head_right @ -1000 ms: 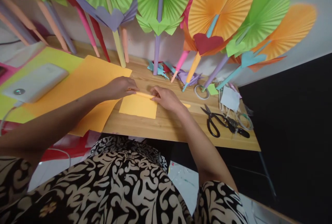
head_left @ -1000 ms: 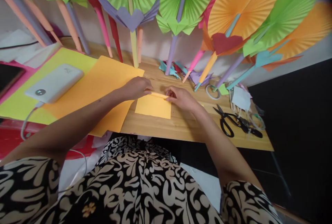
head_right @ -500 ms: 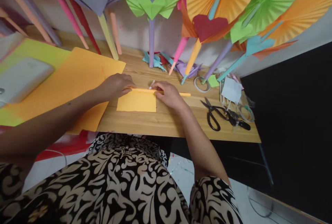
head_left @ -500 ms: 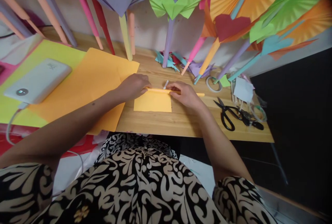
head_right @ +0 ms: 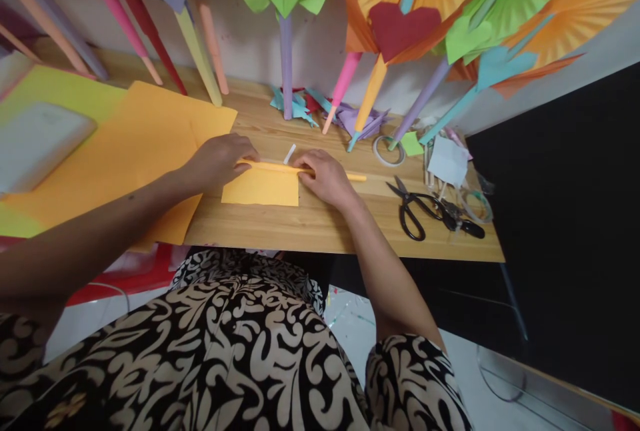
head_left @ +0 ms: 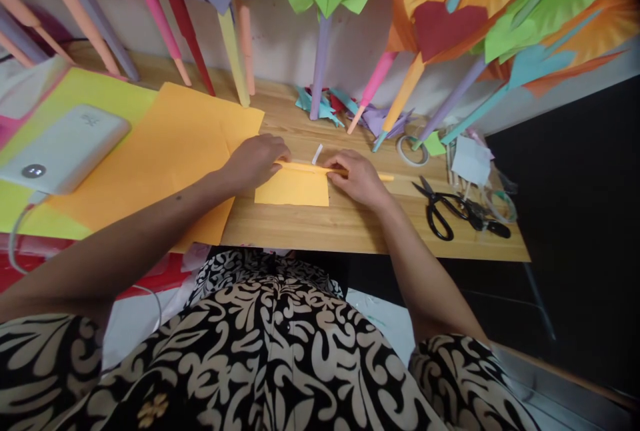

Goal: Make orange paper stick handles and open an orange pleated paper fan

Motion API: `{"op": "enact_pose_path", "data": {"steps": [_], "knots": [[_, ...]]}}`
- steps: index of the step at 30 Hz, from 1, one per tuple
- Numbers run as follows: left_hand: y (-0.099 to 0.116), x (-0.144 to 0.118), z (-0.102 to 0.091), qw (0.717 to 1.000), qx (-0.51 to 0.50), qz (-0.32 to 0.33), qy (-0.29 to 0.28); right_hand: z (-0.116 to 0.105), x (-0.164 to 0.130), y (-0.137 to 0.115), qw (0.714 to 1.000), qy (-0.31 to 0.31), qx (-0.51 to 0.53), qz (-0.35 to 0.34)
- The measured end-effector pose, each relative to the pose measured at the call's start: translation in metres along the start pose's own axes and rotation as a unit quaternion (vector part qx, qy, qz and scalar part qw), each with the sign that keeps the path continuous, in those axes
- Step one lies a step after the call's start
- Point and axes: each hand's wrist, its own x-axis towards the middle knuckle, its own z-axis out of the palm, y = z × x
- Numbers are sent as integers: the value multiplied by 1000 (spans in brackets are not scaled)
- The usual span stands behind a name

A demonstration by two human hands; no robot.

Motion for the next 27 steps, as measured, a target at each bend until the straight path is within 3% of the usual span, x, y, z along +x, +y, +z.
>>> {"op": "enact_pose_path", "data": {"steps": [5, 10, 18, 24, 27], "knots": [[3, -3, 1, 999, 1, -36, 13, 2, -2, -4, 999, 10, -31, 1], [9, -4, -2, 998, 56, 3, -18, 5, -7, -9, 996, 23, -88, -21], [25, -8, -5, 990, 139, 14, -16, 5, -18, -19, 990, 29, -138, -26], [21, -15, 0, 997, 79, 6, 18, 4, -16, -24, 991, 32, -131, 3], [22, -18, -3, 997, 74, -3, 3, 1, -9, -28, 988, 25, -150, 27]]}}
